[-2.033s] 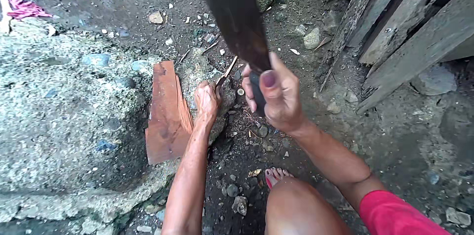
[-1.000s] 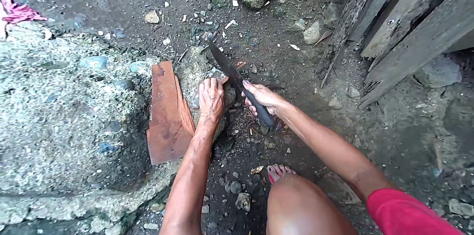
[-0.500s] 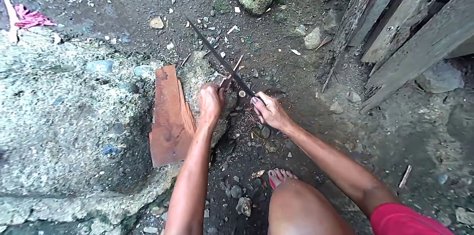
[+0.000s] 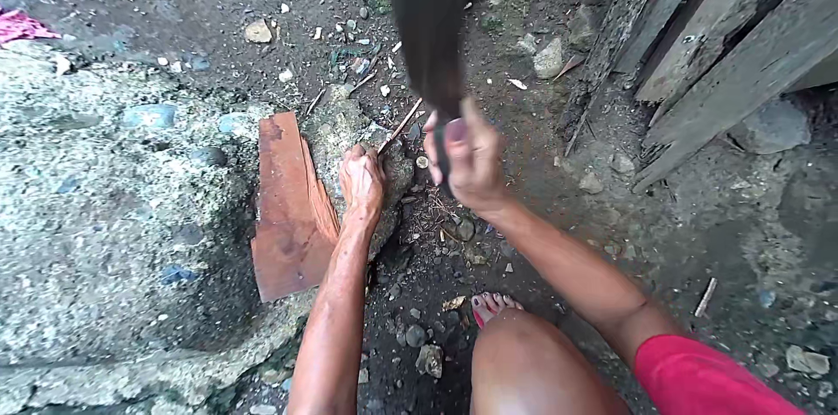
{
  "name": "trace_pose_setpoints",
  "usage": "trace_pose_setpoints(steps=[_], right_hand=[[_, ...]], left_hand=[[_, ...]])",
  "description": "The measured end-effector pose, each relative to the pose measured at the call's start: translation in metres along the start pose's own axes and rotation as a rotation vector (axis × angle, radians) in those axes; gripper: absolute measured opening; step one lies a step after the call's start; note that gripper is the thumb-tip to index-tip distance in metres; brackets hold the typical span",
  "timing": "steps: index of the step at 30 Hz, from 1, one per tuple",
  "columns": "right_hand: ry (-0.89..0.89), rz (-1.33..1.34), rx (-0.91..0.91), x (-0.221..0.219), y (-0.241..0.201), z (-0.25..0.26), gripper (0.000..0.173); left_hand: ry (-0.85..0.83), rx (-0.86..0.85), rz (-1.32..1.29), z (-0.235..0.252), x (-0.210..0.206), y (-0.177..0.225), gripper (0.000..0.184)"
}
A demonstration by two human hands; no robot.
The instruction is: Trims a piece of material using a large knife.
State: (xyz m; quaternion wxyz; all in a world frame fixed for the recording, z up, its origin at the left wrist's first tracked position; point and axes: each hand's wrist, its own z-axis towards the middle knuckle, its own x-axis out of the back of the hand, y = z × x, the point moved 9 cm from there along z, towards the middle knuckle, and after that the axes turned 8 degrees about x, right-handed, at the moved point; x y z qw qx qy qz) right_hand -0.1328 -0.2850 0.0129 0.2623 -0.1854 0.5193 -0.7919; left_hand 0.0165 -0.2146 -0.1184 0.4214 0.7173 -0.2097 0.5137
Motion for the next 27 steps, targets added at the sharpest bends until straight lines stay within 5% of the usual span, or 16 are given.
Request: trace_pose_setpoints(steps=[3, 5, 11, 16, 18, 21, 23, 27], right_hand=[[-0.331, -0.368, -0.606, -0.001, 0.127, -0.067, 0.047], [-0.456, -0.435, -0.762, -0.002, 0.144, -0.070, 0.051], [-0.379, -0.506, -0.556, 0.001, 0.145, -0.077, 0.043], [-0.333, -0.504, -0.214, 0.006, 0.134, -0.079, 0.039], [-0.338, -0.291, -0.404, 0.007, 0.134, -0.083, 0.039], [-0.203, 0.098, -0.879, -0.005, 0.117, -0.090, 0.044], [-0.209, 0.025, -0.794, -0.006, 0.088, -0.075, 0.041], [-0.189, -0.066, -0.153, -0.004, -0.007, -0.013, 0.041]], left_hand=[[-0.008, -0.017, 0.027, -0.002, -0.001, 0.005, 0.022], [-0.013, -0.017, 0.014, 0.000, 0.003, 0.006, 0.021], [-0.108, 0.016, -0.068, 0.002, 0.009, 0.002, 0.026], [-0.408, 0.209, -0.479, 0.022, -0.002, -0.037, 0.034], [-0.401, 0.221, -0.522, 0.015, 0.001, -0.038, 0.034], [-0.161, 0.133, -0.241, 0.006, 0.018, -0.016, 0.031], [-0.087, 0.069, -0.107, 0.000, 0.010, -0.003, 0.029], [-0.037, 0.023, -0.062, -0.009, 0.006, 0.004, 0.027]])
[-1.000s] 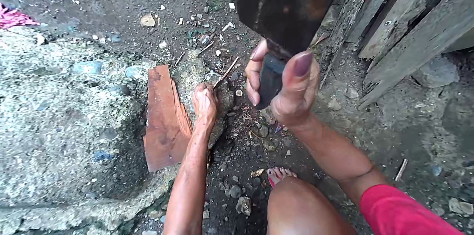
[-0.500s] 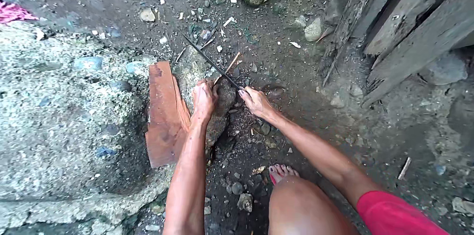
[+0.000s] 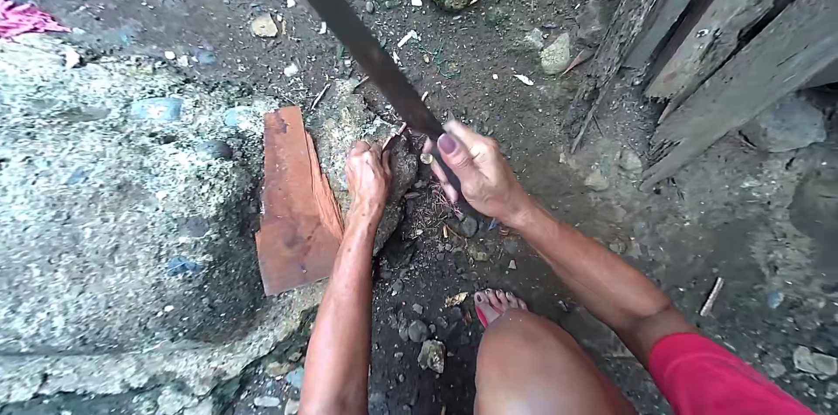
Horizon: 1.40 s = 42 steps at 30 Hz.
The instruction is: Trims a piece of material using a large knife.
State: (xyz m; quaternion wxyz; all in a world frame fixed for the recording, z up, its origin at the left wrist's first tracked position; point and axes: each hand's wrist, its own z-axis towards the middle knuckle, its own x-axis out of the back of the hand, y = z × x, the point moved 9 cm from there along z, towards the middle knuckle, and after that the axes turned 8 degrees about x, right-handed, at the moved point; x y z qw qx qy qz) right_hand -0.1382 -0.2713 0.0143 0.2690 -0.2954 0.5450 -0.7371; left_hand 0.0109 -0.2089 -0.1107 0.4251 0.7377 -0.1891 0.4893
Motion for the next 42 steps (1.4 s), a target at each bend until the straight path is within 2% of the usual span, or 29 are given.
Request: trace_pose_setpoints(steps=[3, 5, 7, 9, 10, 11, 13, 15, 19, 21, 23, 26, 28, 30, 33, 34, 36, 39, 40, 42], right_hand=[[0.154, 0.175, 0.288, 0.011, -0.062, 0.023, 0.054], [0.215, 0.204, 0.308, 0.013, -0.052, 0.023, 0.057], [0.175, 0.035, 0.113, 0.006, 0.015, 0.006, 0.051], [-0.037, -0.232, -0.296, -0.008, 0.110, -0.026, 0.046], [-0.138, -0.299, -0.495, -0.013, 0.140, -0.042, 0.047], [-0.185, -0.305, -0.620, -0.016, 0.157, -0.047, 0.049], [-0.188, -0.206, -0.731, -0.018, 0.165, -0.053, 0.050], [-0.138, -0.070, -0.755, -0.019, 0.165, -0.055, 0.050], [0.028, 0.394, -0.908, -0.019, 0.166, -0.064, 0.058], [0.006, 0.257, -0.785, -0.010, 0.143, -0.046, 0.053], [-0.047, 0.006, -0.461, -0.001, 0.103, -0.020, 0.044], [0.047, -0.162, -0.028, 0.007, 0.039, 0.000, 0.041], [0.121, -0.146, 0.044, 0.008, 0.031, -0.002, 0.043], [0.114, -0.129, -0.103, 0.001, 0.067, -0.016, 0.043], [-0.115, -0.214, -0.592, -0.014, 0.156, -0.051, 0.050], [-0.161, -0.237, -0.674, -0.015, 0.168, -0.055, 0.051], [-0.161, -0.194, -0.742, -0.017, 0.173, -0.058, 0.051], [-0.016, 0.162, -0.866, -0.020, 0.166, -0.062, 0.055], [0.028, 0.252, -0.879, -0.019, 0.161, -0.060, 0.056], [0.056, 0.237, -0.780, -0.011, 0.143, -0.046, 0.053]], left_hand=[[0.030, -0.020, -0.013, 0.000, 0.001, 0.000, 0.025], [0.019, -0.002, -0.006, 0.001, -0.001, -0.003, 0.025], [0.006, 0.013, 0.014, 0.003, -0.003, -0.003, 0.028], [0.003, 0.011, 0.019, -0.002, -0.002, 0.000, 0.030], [0.010, -0.006, 0.024, -0.005, -0.003, 0.001, 0.030], [0.018, -0.019, 0.026, -0.003, -0.001, 0.002, 0.030], [0.012, -0.016, 0.021, -0.005, -0.001, 0.002, 0.030], [0.014, -0.023, 0.024, -0.006, 0.001, 0.002, 0.029], [0.023, -0.003, 0.010, -0.005, 0.001, 0.002, 0.031], [0.026, -0.004, 0.036, -0.004, 0.002, 0.004, 0.032], [0.003, -0.006, 0.041, -0.005, 0.001, 0.004, 0.032], [-0.016, -0.005, 0.026, -0.003, -0.001, 0.007, 0.028], [-0.015, 0.006, 0.018, -0.001, 0.001, 0.006, 0.028], [-0.024, 0.020, 0.022, -0.002, 0.002, 0.005, 0.029], [-0.034, 0.038, 0.015, -0.005, 0.004, 0.005, 0.030], [-0.033, 0.038, 0.012, -0.005, 0.005, 0.005, 0.029], [-0.032, 0.044, 0.007, -0.007, 0.004, 0.003, 0.029], [-0.036, 0.065, 0.002, -0.005, 0.006, 0.004, 0.029], [-0.050, 0.080, -0.001, -0.004, 0.005, 0.003, 0.029], [-0.096, 0.123, -0.003, 0.004, 0.000, -0.003, 0.029]])
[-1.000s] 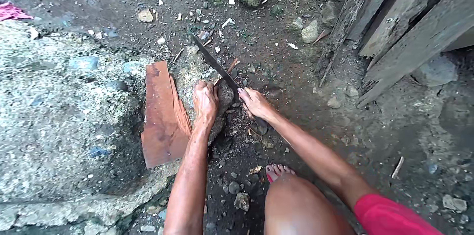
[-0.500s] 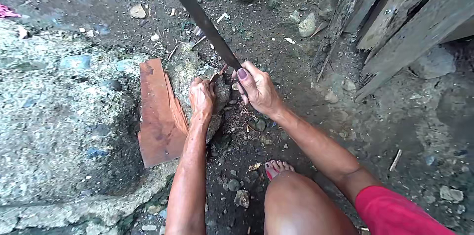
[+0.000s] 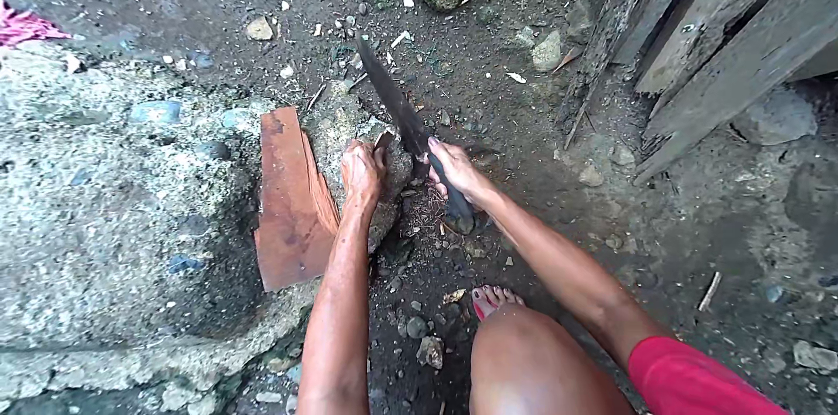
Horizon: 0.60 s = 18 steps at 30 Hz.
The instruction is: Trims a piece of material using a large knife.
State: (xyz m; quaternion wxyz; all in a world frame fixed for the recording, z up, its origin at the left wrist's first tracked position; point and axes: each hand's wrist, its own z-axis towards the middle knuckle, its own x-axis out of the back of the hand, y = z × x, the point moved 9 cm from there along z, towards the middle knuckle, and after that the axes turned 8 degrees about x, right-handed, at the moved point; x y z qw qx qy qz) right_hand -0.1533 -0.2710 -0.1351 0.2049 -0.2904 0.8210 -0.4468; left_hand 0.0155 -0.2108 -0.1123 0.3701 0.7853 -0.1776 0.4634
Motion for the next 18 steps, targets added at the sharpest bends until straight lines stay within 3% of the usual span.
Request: trace_pose_setpoints(steps=[4, 6, 8, 12, 15, 18], right_hand=[[0.065, -0.326, 0.446, 0.004, -0.061, -0.005, 0.040], [0.089, -0.399, 0.545, -0.002, -0.062, -0.004, 0.039], [0.077, -0.491, 0.459, -0.005, -0.035, 0.005, 0.041], [-0.035, -0.697, 0.110, -0.003, 0.005, 0.019, 0.053], [-0.032, -0.686, 0.093, -0.004, 0.006, 0.019, 0.054], [-0.008, -0.718, 0.119, -0.008, 0.003, 0.016, 0.052]], left_hand=[[-0.127, 0.125, -0.004, 0.026, -0.014, -0.015, 0.034], [-0.128, 0.128, -0.017, 0.026, -0.012, -0.014, 0.034], [-0.083, 0.091, -0.034, 0.019, -0.006, -0.010, 0.034], [-0.093, 0.129, 0.016, 0.018, -0.006, -0.007, 0.034], [-0.158, 0.202, 0.030, 0.018, -0.010, -0.008, 0.037], [-0.137, 0.232, -0.155, 0.007, -0.010, -0.011, 0.038]])
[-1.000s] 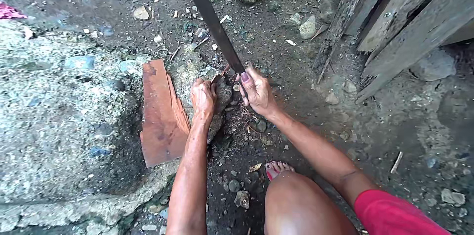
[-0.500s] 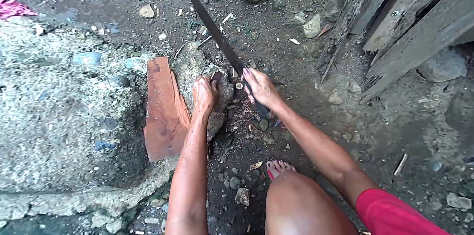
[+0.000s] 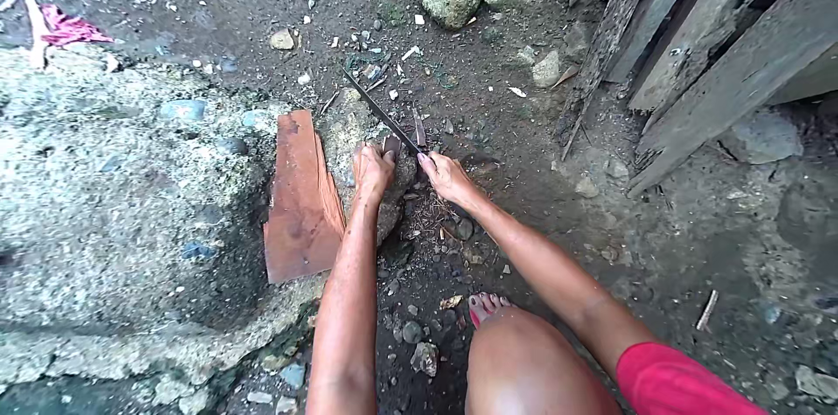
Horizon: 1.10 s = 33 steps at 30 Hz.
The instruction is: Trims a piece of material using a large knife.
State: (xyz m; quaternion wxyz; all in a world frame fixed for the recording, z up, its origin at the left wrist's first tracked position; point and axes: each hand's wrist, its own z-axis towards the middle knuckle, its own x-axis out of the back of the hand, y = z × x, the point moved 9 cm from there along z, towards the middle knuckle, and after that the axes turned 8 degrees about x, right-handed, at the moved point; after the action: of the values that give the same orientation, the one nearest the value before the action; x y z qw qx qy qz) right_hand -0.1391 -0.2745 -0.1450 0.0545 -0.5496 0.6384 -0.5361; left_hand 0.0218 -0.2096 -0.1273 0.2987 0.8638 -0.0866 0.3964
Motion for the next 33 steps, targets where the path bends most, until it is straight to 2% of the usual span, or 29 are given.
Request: trace_pose_setpoints(steps=[3, 7, 9, 12, 15, 20, 23, 26, 28, 29, 31, 33], right_hand=[[-0.039, 0.038, -0.024, 0.000, 0.001, 0.002, 0.054], [-0.063, 0.187, -0.064, -0.002, 0.008, 0.003, 0.057], [-0.058, 0.188, -0.049, 0.000, 0.003, -0.002, 0.057], [-0.044, 0.041, 0.061, 0.003, -0.017, -0.018, 0.052], [-0.022, -0.016, 0.213, -0.009, -0.043, -0.030, 0.047], [0.111, -0.026, 0.473, -0.022, -0.069, -0.047, 0.042], [0.200, -0.139, 0.654, -0.022, -0.080, -0.068, 0.046], [0.205, -0.210, 0.787, -0.026, -0.079, -0.080, 0.052], [0.188, -0.342, 0.786, -0.027, -0.076, -0.078, 0.053], [0.168, -0.418, 0.729, -0.027, -0.072, -0.072, 0.053], [0.129, -0.477, 0.557, -0.022, -0.058, -0.054, 0.055], [0.196, -0.405, 0.473, -0.008, -0.051, -0.038, 0.053]], left_hand=[[-0.109, 0.093, -0.319, -0.005, -0.010, -0.022, 0.036], [-0.267, 0.195, -0.991, -0.027, -0.021, -0.038, 0.023], [-0.309, 0.193, -1.183, -0.038, -0.020, -0.038, 0.023], [-0.294, 0.145, -1.363, -0.058, -0.006, -0.043, 0.025], [-0.179, 0.108, -1.413, -0.076, 0.015, -0.067, 0.023], [-0.034, 0.156, -1.365, -0.087, 0.021, -0.101, 0.021], [0.000, 0.202, -1.345, -0.087, 0.021, -0.107, 0.025], [0.033, 0.196, -1.343, -0.085, 0.021, -0.111, 0.029], [0.019, 0.115, -1.308, -0.090, 0.020, -0.112, 0.030], [-0.025, 0.065, -1.284, -0.097, 0.016, -0.112, 0.029], [-0.196, -0.019, -1.256, -0.122, 0.001, -0.112, 0.027], [-0.355, -0.063, -1.259, -0.138, -0.010, -0.109, 0.026]])
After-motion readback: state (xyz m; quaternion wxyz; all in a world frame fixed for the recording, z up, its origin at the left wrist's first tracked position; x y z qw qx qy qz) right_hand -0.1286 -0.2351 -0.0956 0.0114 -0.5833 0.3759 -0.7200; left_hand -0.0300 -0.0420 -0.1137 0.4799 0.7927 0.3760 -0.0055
